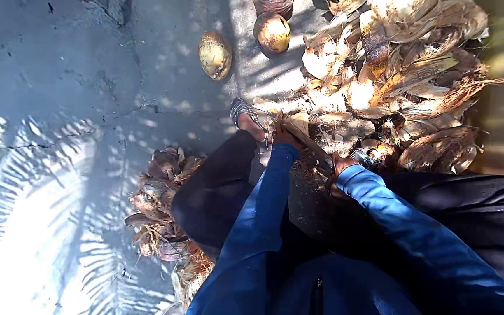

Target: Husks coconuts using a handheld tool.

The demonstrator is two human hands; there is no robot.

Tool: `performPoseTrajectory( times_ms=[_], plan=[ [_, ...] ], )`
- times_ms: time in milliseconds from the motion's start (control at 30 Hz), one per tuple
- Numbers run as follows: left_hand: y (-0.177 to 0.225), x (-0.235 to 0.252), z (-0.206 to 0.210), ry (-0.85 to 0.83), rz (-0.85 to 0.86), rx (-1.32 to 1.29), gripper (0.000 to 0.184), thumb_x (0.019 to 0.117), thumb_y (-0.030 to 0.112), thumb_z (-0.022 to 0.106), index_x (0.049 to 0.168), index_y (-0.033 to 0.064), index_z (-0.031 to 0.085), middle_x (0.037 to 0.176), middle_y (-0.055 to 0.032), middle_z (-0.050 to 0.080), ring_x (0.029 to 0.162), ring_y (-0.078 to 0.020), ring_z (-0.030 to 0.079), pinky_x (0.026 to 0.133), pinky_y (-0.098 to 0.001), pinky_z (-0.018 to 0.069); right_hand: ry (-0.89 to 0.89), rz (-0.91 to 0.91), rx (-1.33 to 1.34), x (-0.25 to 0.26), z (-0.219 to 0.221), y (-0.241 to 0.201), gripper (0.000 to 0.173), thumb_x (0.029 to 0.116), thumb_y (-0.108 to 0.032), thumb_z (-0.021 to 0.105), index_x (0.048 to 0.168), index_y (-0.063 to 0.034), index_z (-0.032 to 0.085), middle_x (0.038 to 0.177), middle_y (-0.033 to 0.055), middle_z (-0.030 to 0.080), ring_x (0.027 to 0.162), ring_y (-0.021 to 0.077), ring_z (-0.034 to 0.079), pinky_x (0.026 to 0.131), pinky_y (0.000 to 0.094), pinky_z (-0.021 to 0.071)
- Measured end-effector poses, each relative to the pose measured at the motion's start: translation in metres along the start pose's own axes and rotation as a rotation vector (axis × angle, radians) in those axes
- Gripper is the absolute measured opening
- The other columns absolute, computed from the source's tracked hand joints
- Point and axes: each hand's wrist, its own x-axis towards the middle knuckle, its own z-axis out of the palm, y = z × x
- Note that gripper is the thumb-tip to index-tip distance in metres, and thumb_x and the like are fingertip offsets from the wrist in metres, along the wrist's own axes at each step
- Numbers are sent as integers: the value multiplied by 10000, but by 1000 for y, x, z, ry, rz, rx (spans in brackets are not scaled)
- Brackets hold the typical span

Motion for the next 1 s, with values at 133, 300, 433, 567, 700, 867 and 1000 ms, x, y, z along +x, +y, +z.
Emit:
performPoseTrajectory(
  times_ms=[133, 300, 433, 567, 700, 867, 1000],
  plan=[
    [12, -3, -9, -38, -38, 22, 1234, 710, 463, 910, 1621, 24, 203, 1696, -205, 145, 1482, -453, 325, 1092, -595, 440, 19, 52, 76, 22, -12, -8, 673, 902, -191, 749, 1493, -75, 450, 1337, 280, 621, 1253, 468, 601, 1025, 647, 469],
    [15, -2, -14, -54, -76, -26, 1227, 701, 376, 942, 1624, 67, 196, 1704, -182, 141, 1472, -442, 355, 1060, -590, 474, -5, -50, 54, 64, -55, -42, 489, 1002, -78, 612, 1446, 71, 469, 1418, 312, 553, 1334, 463, 541, 1086, 623, 424],
    [8, 8, -18, -96, -68, -35, 1225, 682, 372, 945, 1610, 49, 213, 1683, -204, 189, 1443, -439, 401, 1074, -585, 465, 53, -30, 8, 74, -54, -47, 555, 973, -129, 658, 1477, -15, 453, 1363, 295, 599, 1275, 479, 585, 1033, 652, 467],
    [10, 6, -24, -113, -72, -82, 1196, 703, 345, 938, 1611, 53, 216, 1677, -209, 195, 1449, -456, 377, 1069, -622, 448, 14, 81, 32, 34, -41, -27, 631, 988, -250, 663, 1537, -85, 402, 1361, 309, 599, 1272, 504, 579, 1035, 677, 446],
    [6, 9, -24, -123, -60, -87, 1238, 693, 373, 940, 1628, 79, 185, 1698, -189, 152, 1459, -437, 377, 1079, -602, 453, 17, 109, 33, 51, -34, -17, 673, 934, -212, 720, 1515, -66, 414, 1352, 301, 606, 1263, 496, 588, 1027, 670, 457],
    [14, -1, -23, -117, -72, -19, 1233, 714, 384, 916, 1635, 63, 163, 1700, -195, 136, 1445, -448, 396, 1041, -599, 488, -5, 86, 9, 91, -75, -59, 579, 971, -201, 700, 1443, 55, 483, 1397, 321, 564, 1312, 471, 556, 1065, 645, 435],
    [8, 4, -29, -129, -69, -48, 1221, 705, 386, 930, 1629, 80, 193, 1697, -172, 175, 1448, -414, 405, 1067, -573, 473, 87, -10, 66, 155, -73, -47, 589, 945, -208, 714, 1415, 80, 506, 1410, 303, 563, 1339, 451, 539, 1092, 632, 419]
  ],
)
